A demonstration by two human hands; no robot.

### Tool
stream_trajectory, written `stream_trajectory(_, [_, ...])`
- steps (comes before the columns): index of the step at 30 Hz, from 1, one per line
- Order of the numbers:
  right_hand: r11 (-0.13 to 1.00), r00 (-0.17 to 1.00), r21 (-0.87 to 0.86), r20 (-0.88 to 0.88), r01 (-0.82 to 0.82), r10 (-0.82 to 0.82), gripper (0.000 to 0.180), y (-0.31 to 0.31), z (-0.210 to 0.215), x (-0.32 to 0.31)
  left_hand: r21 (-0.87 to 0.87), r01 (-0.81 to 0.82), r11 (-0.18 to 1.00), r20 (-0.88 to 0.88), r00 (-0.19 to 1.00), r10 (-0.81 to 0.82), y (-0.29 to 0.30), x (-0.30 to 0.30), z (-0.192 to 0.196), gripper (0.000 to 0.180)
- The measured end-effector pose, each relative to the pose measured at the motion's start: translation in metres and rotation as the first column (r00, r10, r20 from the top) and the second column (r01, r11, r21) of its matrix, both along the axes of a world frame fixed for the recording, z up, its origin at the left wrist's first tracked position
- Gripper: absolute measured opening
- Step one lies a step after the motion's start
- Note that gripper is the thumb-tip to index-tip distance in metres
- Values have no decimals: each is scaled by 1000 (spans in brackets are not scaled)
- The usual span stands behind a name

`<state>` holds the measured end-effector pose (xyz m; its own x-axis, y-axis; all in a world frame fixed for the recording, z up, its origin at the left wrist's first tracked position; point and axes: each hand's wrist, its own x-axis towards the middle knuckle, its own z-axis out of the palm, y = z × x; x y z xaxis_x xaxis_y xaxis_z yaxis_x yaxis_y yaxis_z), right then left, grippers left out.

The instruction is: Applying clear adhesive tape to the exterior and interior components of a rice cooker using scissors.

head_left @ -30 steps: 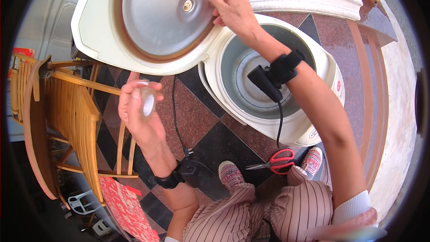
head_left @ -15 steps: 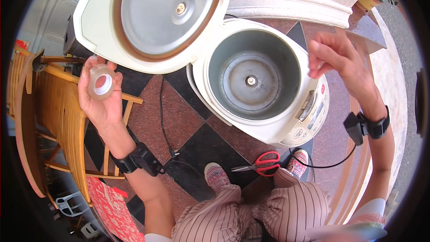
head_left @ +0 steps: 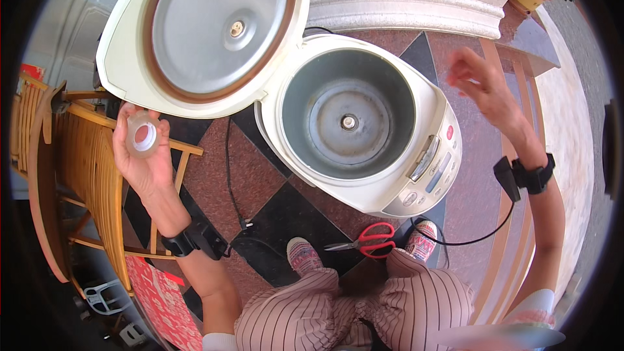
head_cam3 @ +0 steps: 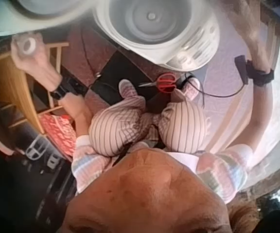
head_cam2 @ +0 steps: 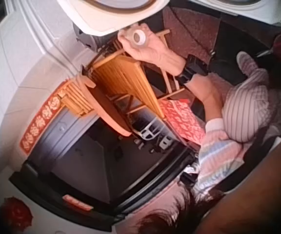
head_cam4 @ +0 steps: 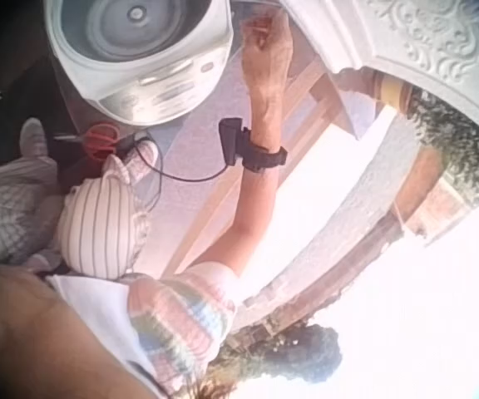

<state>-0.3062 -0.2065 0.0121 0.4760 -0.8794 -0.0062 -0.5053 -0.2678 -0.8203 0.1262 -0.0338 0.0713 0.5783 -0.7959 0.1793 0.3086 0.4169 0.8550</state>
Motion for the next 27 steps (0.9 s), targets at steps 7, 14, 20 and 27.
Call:
stream_trajectory(7, [744, 837, -390, -320, -543, 443, 43, -44, -24, 122, -5, -8, 1000, -48, 999, 8, 38, -27, -57, 18])
stream_trajectory(14, [631, 788, -504, -531, -590, 313, 53, -68, -51, 185, 168, -42, 985, -8, 999, 44, 46, -36, -92, 21])
stream_trajectory(20, [572, 749, -525, -605, -630, 270, 49, -73, -55, 187, 202, 13, 979, 11, 1000, -16, 32, -43, -97, 21])
stream_trajectory(27, [506, 776, -607, -583, -613, 241, 50, -73, -61, 191, 216, 37, 976, -3, 999, -37, 29, -45, -99, 19])
